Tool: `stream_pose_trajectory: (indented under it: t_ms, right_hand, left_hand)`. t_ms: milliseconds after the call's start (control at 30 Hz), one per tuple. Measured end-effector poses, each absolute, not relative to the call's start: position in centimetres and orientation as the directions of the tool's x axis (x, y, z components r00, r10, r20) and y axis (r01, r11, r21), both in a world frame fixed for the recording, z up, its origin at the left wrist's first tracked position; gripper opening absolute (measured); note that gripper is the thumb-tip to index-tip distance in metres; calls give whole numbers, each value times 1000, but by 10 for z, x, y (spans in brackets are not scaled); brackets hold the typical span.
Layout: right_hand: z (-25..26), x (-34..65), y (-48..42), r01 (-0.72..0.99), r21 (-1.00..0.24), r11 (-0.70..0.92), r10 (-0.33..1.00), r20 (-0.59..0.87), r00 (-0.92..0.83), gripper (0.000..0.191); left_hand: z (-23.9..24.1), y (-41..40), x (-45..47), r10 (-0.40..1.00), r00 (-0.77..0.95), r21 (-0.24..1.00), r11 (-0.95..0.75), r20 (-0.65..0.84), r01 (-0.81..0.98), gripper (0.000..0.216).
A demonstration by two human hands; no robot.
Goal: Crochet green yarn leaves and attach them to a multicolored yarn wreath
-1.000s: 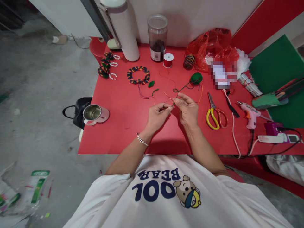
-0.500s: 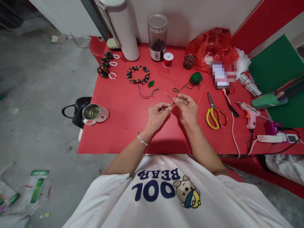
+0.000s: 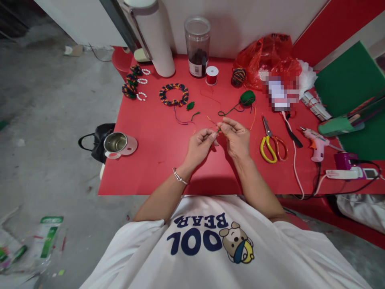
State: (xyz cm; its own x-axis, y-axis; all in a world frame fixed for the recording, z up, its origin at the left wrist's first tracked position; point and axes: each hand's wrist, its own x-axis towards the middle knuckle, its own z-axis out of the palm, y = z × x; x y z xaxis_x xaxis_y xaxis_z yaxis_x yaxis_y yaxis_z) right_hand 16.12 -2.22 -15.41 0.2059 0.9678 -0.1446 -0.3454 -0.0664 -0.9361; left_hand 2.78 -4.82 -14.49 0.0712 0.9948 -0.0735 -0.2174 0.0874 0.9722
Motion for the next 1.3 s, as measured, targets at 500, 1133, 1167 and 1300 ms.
stream_pose_trajectory:
  t_ms: [500,1133,1167,1300]
  right_hand:
    - [-155,161,-20,-366,-931,-18,942,-139,306,40]
    - [-152,154,-27,-243,-970,-8,963,-73,260,47]
    - [-152,153,-28,-243,-970,-7,963,-72,259,48]
    - [-156,153,-27,-290,-957,-26,967,-97,235,48]
  left_hand:
    - [-141,-51,28,995,30,979,102,-98,-179,24]
    - [-136,-54,31,991,26,952,135,-133,-275,24]
    - [-135,-54,31,993,0,961,112,-115,-254,21]
    - [-136,-53,34,992,-130,993,-13,-3,-120,13]
